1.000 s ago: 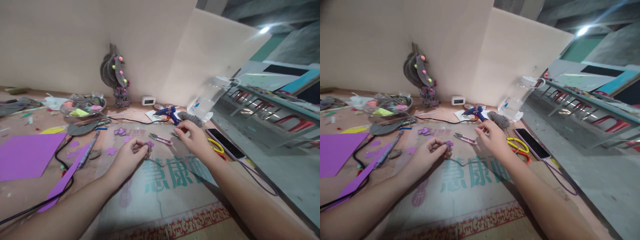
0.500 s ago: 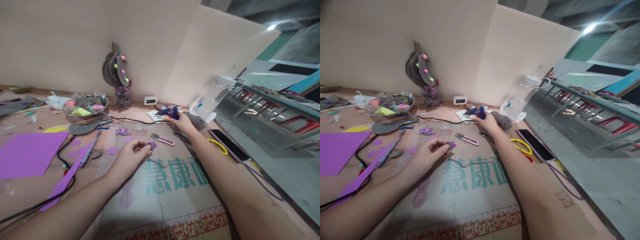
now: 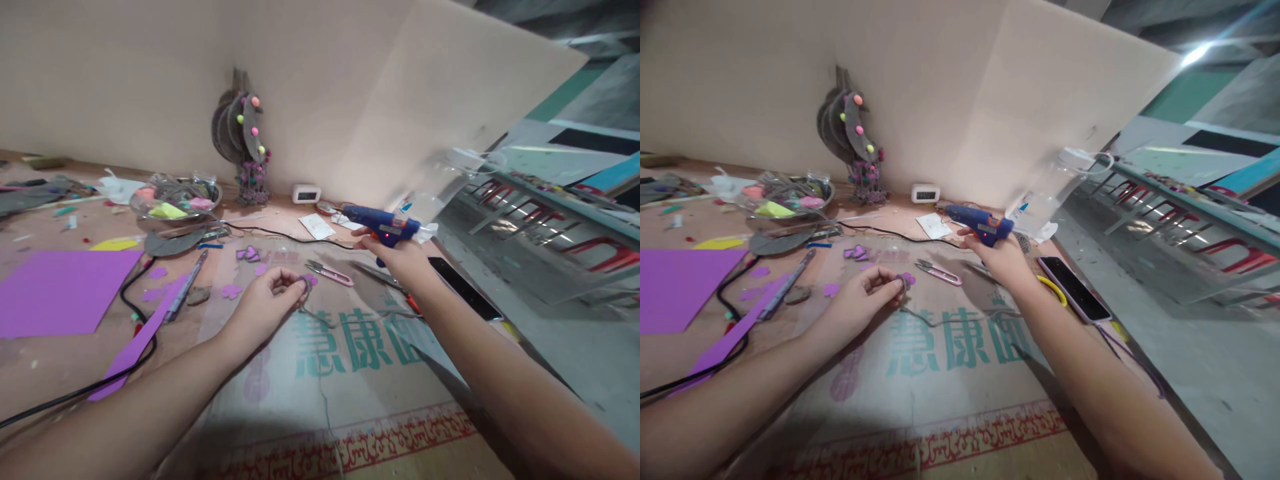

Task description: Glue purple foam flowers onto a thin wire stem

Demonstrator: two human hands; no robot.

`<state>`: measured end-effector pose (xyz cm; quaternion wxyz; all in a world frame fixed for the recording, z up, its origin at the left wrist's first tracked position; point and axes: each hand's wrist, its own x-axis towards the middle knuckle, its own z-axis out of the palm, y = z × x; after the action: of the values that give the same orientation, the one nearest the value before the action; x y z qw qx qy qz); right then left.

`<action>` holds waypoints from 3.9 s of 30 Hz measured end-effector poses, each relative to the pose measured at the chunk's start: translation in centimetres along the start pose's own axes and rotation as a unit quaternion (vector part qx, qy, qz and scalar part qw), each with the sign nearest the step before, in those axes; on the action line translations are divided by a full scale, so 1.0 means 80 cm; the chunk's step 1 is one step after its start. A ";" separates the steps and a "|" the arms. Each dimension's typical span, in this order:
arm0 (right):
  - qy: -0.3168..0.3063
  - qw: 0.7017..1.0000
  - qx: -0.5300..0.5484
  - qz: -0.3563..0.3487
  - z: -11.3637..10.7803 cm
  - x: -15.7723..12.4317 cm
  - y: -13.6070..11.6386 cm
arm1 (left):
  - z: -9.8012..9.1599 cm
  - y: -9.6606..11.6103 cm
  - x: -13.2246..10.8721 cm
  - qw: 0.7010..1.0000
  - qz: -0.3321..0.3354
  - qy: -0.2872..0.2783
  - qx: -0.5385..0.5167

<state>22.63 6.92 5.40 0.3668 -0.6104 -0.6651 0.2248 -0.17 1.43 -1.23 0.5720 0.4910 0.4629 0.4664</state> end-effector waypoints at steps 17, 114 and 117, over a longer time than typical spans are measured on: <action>-0.102 0.991 0.054 -0.064 0.025 -0.103 0.018 | 0.000 0.008 -0.002 0.996 0.011 0.028 0.084; -0.098 0.992 -0.031 -0.070 0.030 -0.100 0.033 | -0.005 0.004 -0.004 0.992 0.033 0.011 0.119; -0.092 0.994 -0.020 -0.059 0.029 -0.099 0.024 | -0.004 0.004 -0.003 0.994 0.031 0.009 0.101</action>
<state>22.00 -0.15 0.78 0.3046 -0.5535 -0.7355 0.2447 -0.56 1.23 -0.90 0.5007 0.5562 0.4975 0.4387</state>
